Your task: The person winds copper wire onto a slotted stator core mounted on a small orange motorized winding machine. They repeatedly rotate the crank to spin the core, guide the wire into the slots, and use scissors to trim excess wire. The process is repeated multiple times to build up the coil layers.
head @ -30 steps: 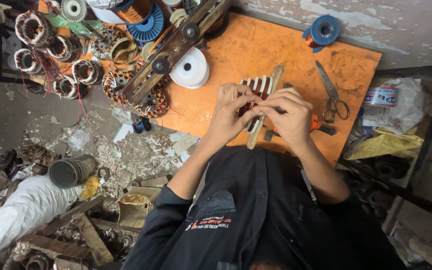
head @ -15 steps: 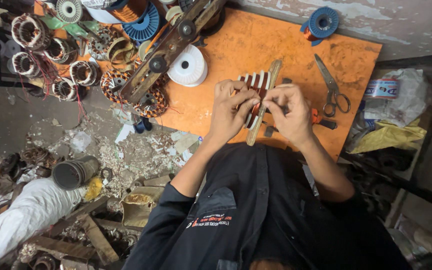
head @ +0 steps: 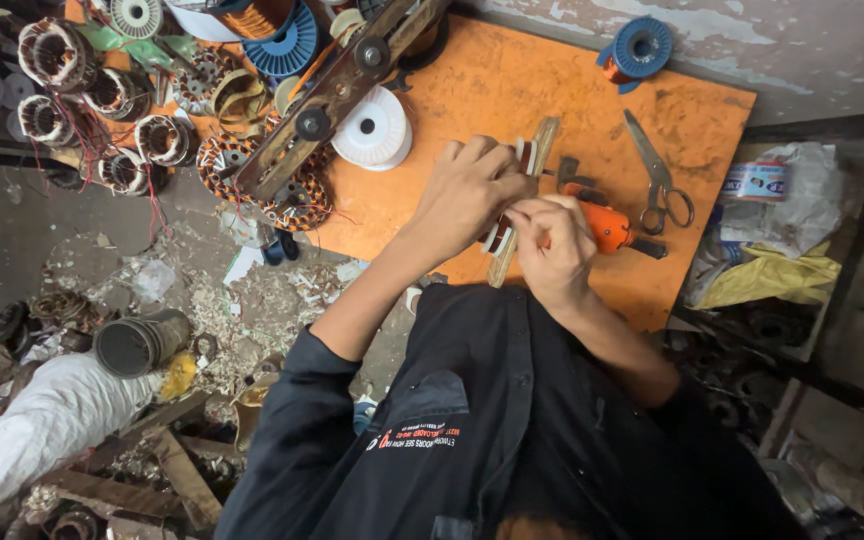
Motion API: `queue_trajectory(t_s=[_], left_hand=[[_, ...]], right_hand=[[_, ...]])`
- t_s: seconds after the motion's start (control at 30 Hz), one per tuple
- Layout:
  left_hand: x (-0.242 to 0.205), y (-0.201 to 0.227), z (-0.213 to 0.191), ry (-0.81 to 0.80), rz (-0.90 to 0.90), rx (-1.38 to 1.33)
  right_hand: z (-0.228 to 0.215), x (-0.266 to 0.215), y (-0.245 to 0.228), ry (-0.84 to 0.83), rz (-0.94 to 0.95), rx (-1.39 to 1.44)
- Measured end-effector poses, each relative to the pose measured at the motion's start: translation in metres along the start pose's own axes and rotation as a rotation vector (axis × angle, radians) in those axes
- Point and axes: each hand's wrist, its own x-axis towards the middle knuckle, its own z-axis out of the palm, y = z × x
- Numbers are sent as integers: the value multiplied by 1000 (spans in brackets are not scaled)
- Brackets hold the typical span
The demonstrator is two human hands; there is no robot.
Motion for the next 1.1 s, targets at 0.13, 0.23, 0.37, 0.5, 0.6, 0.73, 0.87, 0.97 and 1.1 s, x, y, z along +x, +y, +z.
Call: queue_trajectory(t_s=[0.13,0.23,0.37,0.5,0.6,0.73,0.87,0.97,1.1], left_hand=[[-10,-3,-3,202,-59,-177],[-23,-5,-5,234,-2,-147],[-34,2,0,165,49,1],[-33,4,3,204,37,47],[-29,3,12,262,2,74],[-20,2,22,285,-72,7],[-23,5,18,347,-159,-87],[-31,10,11,364,-186,-38],[-34,25,17,334,-154,70]], right_hand=[[-22,1,7,-101,218,216],[-33,9,21,-49,563,375],[-29,18,25,-211,277,83],[-28,28,18,-227,110,-49],[-28,25,9,-249,47,-80],[-22,14,7,-209,117,-35],[-40,-6,45,-194,425,231],[-75,-22,117,3,618,356],[-112,-66,212,-188,750,-56]])
